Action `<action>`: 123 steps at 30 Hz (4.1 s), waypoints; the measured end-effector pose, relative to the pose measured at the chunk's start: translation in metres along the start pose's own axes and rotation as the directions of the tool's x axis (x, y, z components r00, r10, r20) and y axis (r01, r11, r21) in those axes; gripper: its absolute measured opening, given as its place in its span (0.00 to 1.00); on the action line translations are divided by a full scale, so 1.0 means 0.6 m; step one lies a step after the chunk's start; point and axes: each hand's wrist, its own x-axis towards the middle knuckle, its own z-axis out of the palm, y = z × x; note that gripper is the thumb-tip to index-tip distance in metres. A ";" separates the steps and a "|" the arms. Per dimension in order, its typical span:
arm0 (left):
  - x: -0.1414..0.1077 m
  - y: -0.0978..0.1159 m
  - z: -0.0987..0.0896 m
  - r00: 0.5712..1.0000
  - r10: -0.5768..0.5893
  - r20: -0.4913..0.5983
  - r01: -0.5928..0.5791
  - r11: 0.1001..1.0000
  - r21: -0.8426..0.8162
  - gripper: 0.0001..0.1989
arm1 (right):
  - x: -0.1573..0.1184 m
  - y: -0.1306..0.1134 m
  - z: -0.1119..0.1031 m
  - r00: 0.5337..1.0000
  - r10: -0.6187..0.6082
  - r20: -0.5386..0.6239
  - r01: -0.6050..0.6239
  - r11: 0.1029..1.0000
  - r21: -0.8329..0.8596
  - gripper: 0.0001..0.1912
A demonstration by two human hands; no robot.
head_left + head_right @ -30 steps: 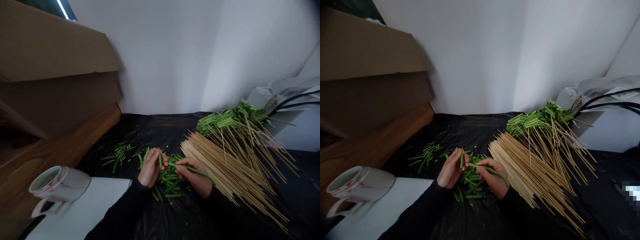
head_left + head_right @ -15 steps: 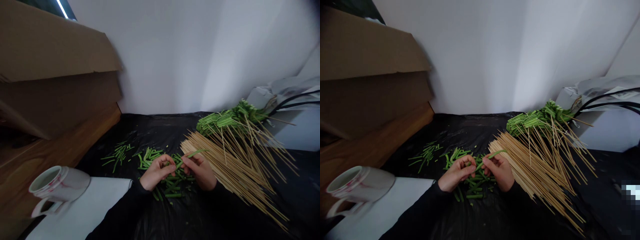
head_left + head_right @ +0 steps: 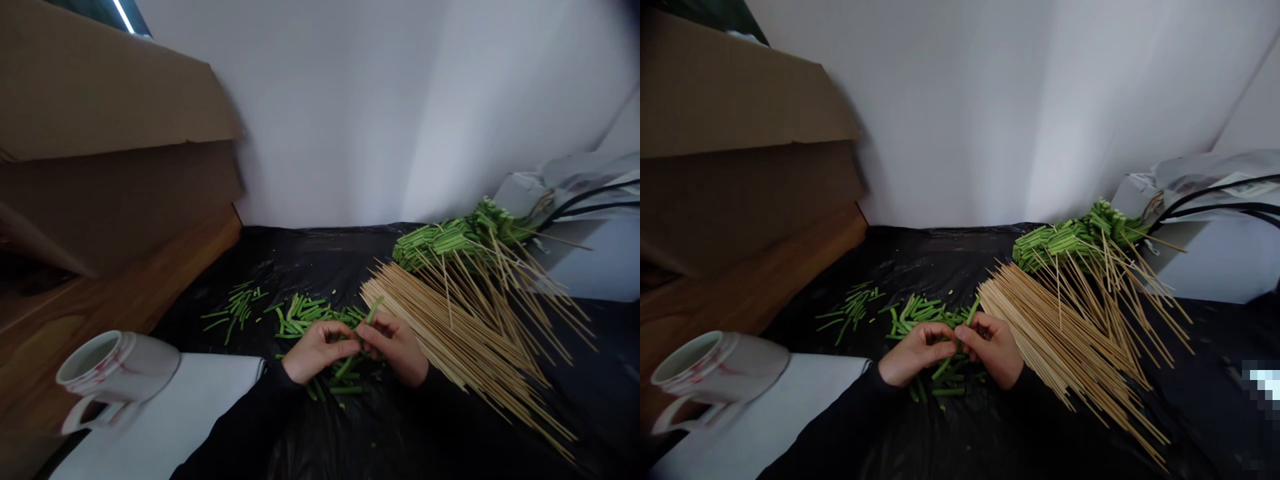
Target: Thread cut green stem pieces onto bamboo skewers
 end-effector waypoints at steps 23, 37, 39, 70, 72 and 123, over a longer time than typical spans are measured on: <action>0.006 0.000 -0.001 0.949 0.086 -0.302 -0.132 0.982 -0.137 0.16 | 0.002 -0.002 -0.005 0.993 -0.068 -0.092 0.068 0.998 -0.011 0.18; -0.001 0.018 -0.004 0.985 -0.006 -0.170 -0.028 0.980 -0.195 0.18 | -0.002 0.003 0.002 0.997 -0.067 -0.030 0.065 0.997 -0.052 0.20; -0.002 0.015 0.000 0.995 -0.041 -0.090 0.029 0.991 -0.134 0.17 | -0.003 0.003 0.001 0.998 -0.064 -0.010 0.064 0.997 -0.046 0.19; -0.002 0.012 -0.011 0.999 0.001 -0.050 0.008 0.981 0.192 0.19 | 0.006 -0.012 -0.023 0.985 -0.172 -0.022 0.166 0.973 -0.160 0.12; -0.001 0.012 -0.012 0.997 0.035 -0.069 -0.021 0.979 0.202 0.19 | 0.006 -0.011 -0.024 0.979 -0.201 -0.035 0.189 0.956 -0.223 0.12; 0.005 0.019 -0.018 0.917 0.189 -0.352 -0.225 0.972 -0.062 0.16 | -0.002 0.003 -0.003 0.954 -0.299 -0.037 0.262 0.885 -0.384 0.07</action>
